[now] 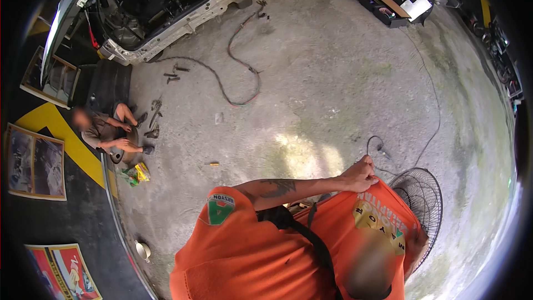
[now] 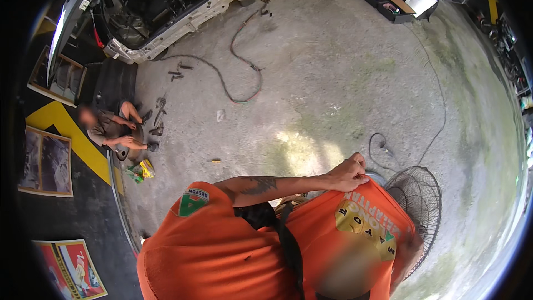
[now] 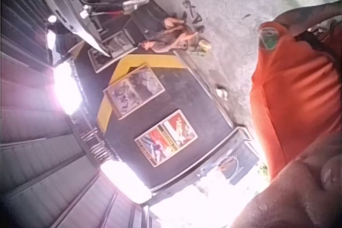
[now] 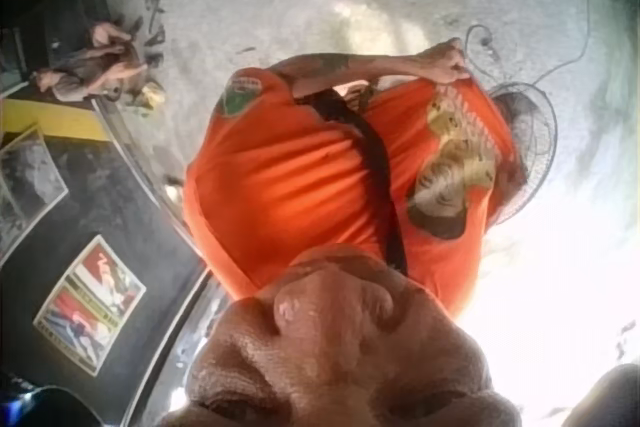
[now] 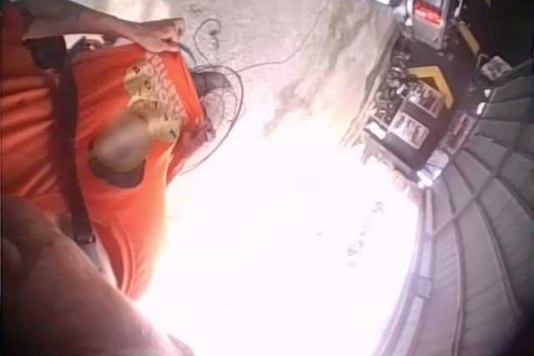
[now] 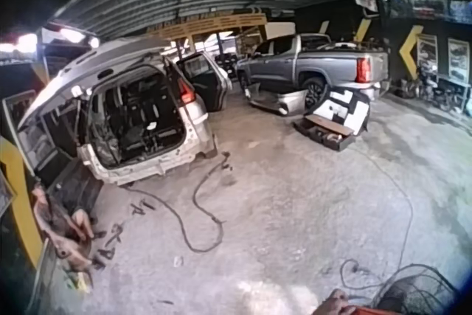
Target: The recorder uses a screwdriver and hammer to repair the interior panel of a car's trunk.
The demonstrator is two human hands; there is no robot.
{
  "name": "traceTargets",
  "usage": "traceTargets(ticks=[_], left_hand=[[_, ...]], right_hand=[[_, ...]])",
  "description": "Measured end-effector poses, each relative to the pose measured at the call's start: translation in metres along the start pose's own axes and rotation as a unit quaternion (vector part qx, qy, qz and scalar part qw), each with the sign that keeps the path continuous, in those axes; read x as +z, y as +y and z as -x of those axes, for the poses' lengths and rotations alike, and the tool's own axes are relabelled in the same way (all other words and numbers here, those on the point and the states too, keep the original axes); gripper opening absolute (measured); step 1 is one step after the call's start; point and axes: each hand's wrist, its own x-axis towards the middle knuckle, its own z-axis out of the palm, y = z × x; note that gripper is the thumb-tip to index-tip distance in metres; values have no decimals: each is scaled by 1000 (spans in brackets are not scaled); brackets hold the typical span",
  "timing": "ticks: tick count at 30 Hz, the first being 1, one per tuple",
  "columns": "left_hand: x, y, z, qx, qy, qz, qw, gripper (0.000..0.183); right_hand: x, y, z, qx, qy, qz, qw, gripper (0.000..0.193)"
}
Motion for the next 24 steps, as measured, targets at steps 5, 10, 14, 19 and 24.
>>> traceTargets(ticks=[5,10,14,19,24], left_hand=[[-10,0,-2,-12,3,-6,1000,31],[-11,-11,3,-20,28,-3,999,33],[-13,-7,5,-29,38,4,999,35],[-10,-4,5,-20,32,6,999,35],[-1,-9,8,-26,28,6,999,35]], right_hand=[[1,0,-9,4,-32,22,999,34],[14,-2,-13,-8,-37,27,999,36],[4,-11,-14,-2,-55,73,996,34],[5,-5,-11,-14,-19,74,997,34],[0,0,-8,6,-39,73,997,33]])
